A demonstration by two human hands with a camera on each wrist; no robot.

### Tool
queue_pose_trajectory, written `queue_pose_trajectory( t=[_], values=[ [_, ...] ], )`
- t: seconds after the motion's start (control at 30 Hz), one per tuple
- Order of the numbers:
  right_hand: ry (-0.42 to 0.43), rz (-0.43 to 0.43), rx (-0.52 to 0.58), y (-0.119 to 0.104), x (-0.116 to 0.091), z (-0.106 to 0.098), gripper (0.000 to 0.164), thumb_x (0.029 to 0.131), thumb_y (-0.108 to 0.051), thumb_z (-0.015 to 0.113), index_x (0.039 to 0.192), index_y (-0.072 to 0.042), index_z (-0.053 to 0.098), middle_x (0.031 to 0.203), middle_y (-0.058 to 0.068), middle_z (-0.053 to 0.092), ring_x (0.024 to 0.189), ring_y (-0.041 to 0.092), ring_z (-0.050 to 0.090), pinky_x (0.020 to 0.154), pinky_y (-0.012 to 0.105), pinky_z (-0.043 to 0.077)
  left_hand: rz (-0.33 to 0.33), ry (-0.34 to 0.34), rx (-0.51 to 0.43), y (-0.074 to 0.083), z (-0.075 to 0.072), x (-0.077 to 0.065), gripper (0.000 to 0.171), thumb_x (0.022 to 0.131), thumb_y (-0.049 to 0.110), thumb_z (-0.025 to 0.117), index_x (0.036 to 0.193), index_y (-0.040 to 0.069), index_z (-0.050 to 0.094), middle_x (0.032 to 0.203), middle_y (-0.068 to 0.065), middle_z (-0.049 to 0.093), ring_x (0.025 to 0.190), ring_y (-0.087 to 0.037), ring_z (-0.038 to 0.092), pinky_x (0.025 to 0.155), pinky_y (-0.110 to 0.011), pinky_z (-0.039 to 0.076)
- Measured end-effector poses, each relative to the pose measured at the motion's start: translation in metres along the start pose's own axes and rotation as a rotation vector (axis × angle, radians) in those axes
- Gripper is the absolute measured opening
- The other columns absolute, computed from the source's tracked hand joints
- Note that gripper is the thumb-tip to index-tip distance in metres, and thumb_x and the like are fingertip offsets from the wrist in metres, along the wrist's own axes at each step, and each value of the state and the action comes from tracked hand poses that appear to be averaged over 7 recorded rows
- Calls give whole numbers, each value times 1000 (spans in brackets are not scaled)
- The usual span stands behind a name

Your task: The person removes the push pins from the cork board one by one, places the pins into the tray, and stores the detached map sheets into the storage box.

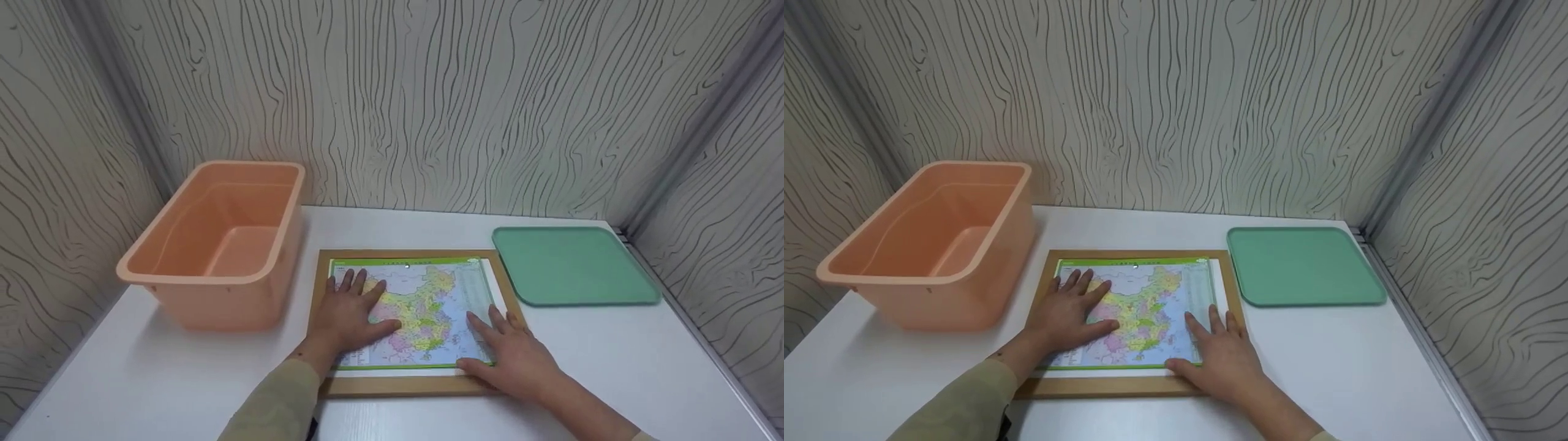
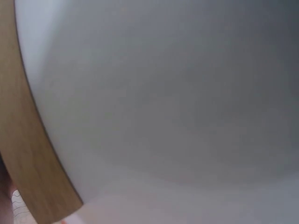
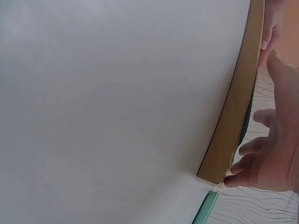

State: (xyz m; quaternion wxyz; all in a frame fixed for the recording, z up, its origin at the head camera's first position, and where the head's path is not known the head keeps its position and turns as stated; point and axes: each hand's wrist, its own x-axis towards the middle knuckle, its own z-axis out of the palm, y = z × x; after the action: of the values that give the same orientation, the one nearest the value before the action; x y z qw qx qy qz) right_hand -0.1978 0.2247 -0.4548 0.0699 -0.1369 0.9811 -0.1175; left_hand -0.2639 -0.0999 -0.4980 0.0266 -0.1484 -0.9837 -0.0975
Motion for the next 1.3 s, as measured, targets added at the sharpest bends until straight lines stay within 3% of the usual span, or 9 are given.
queue_pose_trajectory(
  t=[0.1, 0.4, 0.63, 0.9, 1.13, 1.3],
  values=[
    [16, -2, 12, 0, 6, -5, 99, 87, -85, 58, 164, -24, 45, 167, 26, 34, 151, 57, 29, 109, 75, 39, -5, -3, -1, -1, 1, 0, 98, 86, 94, 36, 164, 34, 42, 174, -10, 27, 161, -37, 18, 127, -64, 9],
    [35, 6, 67, 6, 34, -23, 98, 88, -81, 64, 167, -29, 37, 171, 20, 32, 150, 52, 36, 109, 74, 38, -18, -12, -24, -1, 1, 1, 98, 86, 94, 38, 164, 35, 41, 174, -9, 25, 162, -37, 16, 127, -64, 6],
    [103, -15, 143, 13, 62, -34, 96, 91, -70, 71, 167, -22, 37, 166, 21, 41, 148, 51, 41, 111, 70, 40, -26, -21, -14, 3, -2, 1, 98, 86, 94, 39, 165, 35, 41, 175, -8, 24, 162, -36, 15, 127, -64, 7],
    [155, -16, 297, 14, 96, -43, 97, 91, -71, 71, 164, -16, 42, 155, 21, 55, 144, 44, 49, 112, 65, 42, -19, 4, -5, 2, 3, 3, 98, 86, 94, 38, 164, 36, 41, 174, -8, 26, 162, -36, 17, 127, -63, 8],
    [162, -55, 487, 8, 135, -44, 82, 94, -50, 80, 162, -17, 47, 143, 15, 64, 132, 36, 60, 112, 57, 46, -38, 0, -2, 1, 5, 4, 98, 85, 95, 36, 164, 37, 42, 174, -8, 27, 162, -35, 17, 127, -63, 9],
    [137, -81, 575, 4, 154, -43, 78, 92, -46, 83, 159, -20, 52, 141, 11, 65, 132, 34, 58, 113, 55, 44, -36, -10, -11, 1, 3, 5, 99, 84, 95, 37, 164, 38, 40, 175, -7, 25, 162, -35, 16, 127, -64, 8]
  ],
)
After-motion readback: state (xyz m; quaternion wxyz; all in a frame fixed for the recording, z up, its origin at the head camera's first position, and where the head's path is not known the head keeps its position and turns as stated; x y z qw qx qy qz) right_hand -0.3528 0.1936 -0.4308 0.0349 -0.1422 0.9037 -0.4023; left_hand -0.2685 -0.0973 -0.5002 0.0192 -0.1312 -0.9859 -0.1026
